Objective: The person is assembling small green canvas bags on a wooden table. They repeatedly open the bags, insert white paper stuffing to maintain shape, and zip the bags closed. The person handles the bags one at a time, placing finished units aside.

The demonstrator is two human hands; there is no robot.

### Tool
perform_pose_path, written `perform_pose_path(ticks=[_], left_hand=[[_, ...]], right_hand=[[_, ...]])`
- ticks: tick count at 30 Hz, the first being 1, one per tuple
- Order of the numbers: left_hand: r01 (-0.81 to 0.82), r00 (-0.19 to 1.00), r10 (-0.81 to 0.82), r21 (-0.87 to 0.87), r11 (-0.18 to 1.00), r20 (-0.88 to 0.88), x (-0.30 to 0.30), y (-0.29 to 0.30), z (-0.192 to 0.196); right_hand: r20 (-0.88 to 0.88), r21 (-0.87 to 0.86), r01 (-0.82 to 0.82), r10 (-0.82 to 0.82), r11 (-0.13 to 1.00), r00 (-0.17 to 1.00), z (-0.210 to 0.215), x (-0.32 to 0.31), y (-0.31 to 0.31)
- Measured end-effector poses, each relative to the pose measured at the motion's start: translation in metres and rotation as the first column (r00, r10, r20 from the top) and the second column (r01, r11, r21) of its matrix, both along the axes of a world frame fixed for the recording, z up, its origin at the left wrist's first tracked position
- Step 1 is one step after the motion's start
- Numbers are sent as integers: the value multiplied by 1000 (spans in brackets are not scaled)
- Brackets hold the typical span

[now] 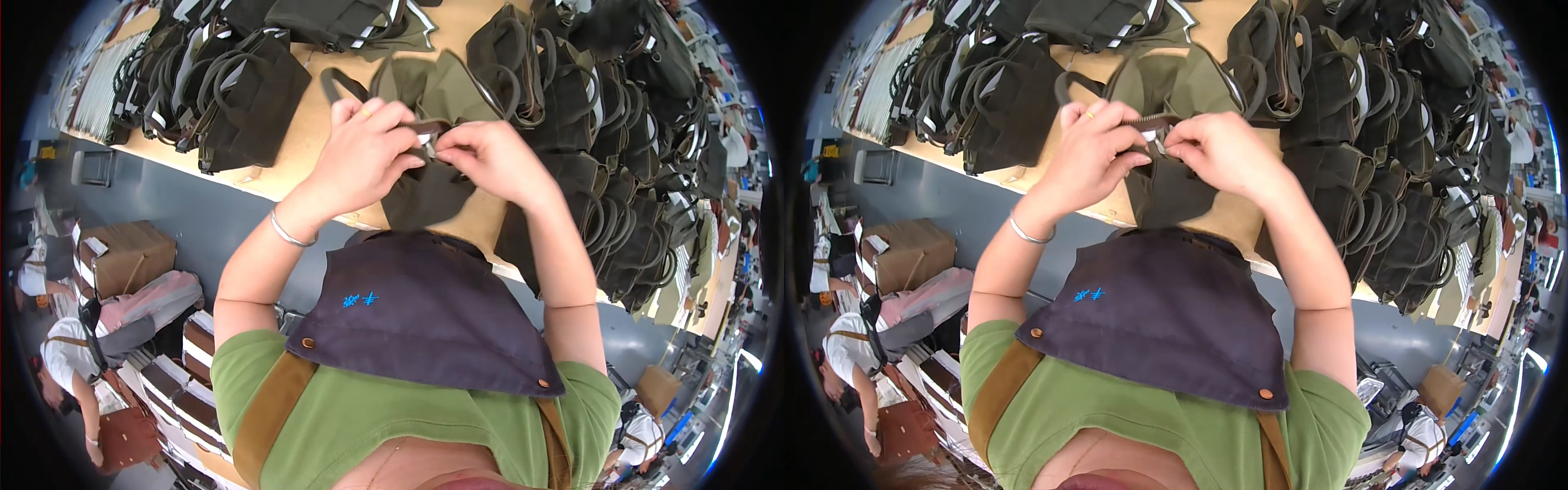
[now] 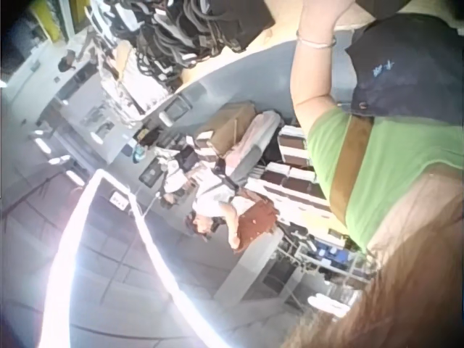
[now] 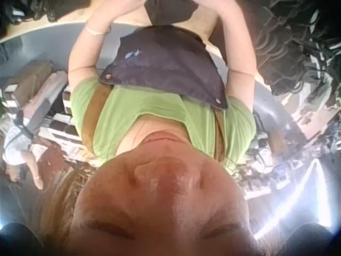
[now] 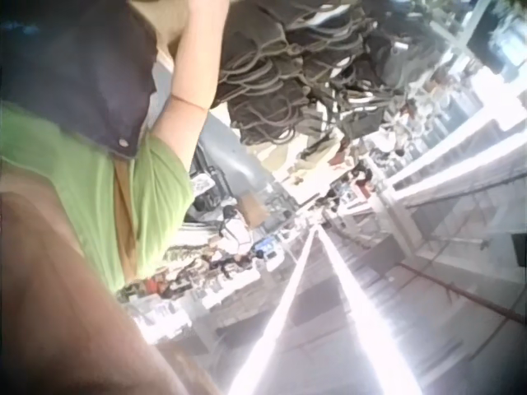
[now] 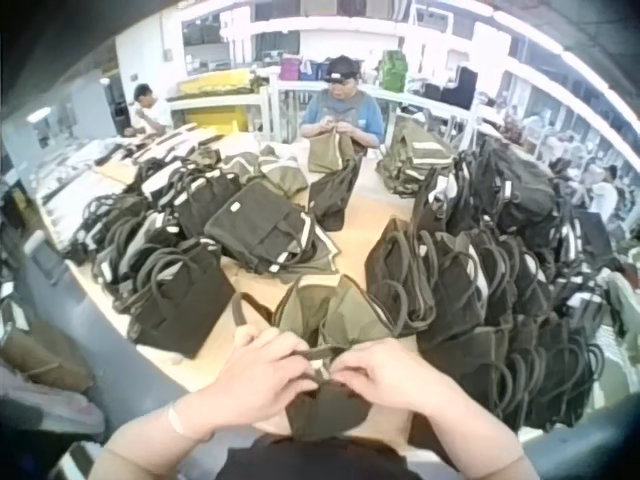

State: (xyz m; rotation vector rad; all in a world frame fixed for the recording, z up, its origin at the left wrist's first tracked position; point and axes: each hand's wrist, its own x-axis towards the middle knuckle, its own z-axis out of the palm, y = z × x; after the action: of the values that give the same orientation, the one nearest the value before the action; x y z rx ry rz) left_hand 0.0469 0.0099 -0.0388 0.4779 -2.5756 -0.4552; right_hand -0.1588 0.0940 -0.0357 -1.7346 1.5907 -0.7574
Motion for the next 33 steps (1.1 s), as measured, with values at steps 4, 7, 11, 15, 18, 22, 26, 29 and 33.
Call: perform_pose_path(ticks=[4, 7, 11, 15, 18, 22, 26, 29, 33], left_hand=[[141, 981, -159, 152, 978, 109, -11, -13, 27], [148, 979, -167, 164, 975, 113, -15, -14, 29], [155, 974, -180, 178, 972, 136, -18, -15, 30], [154, 967, -188, 195, 969, 171, -18, -14, 33], [148, 970, -180, 187, 971, 163, -18, -14, 33], [147, 971, -177, 188, 971, 159, -17, -13, 34], [150, 972, -181, 195, 969, 151, -17, -12, 35], [151, 970, -185, 206, 967, 155, -17, -13, 36], [143, 965, -186, 220, 965, 186, -18, -13, 39]], right_hand=[[120, 173, -102, 82, 980, 989, 34, -16, 5], [185, 171, -58, 25, 984, 982, 33, -17, 10], [220, 189, -28, -15, 982, 975, 26, -14, 13], [177, 122, -39, 17, 992, 984, 32, -10, 16], [148, 93, -42, 28, 995, 989, 34, -9, 16], [142, 75, -61, 50, 995, 989, 34, -8, 16], [174, 66, -56, 44, 996, 984, 32, -8, 18], [178, 52, -66, 56, 996, 982, 32, -9, 17], [220, 56, -75, 61, 996, 974, 31, -7, 18]])
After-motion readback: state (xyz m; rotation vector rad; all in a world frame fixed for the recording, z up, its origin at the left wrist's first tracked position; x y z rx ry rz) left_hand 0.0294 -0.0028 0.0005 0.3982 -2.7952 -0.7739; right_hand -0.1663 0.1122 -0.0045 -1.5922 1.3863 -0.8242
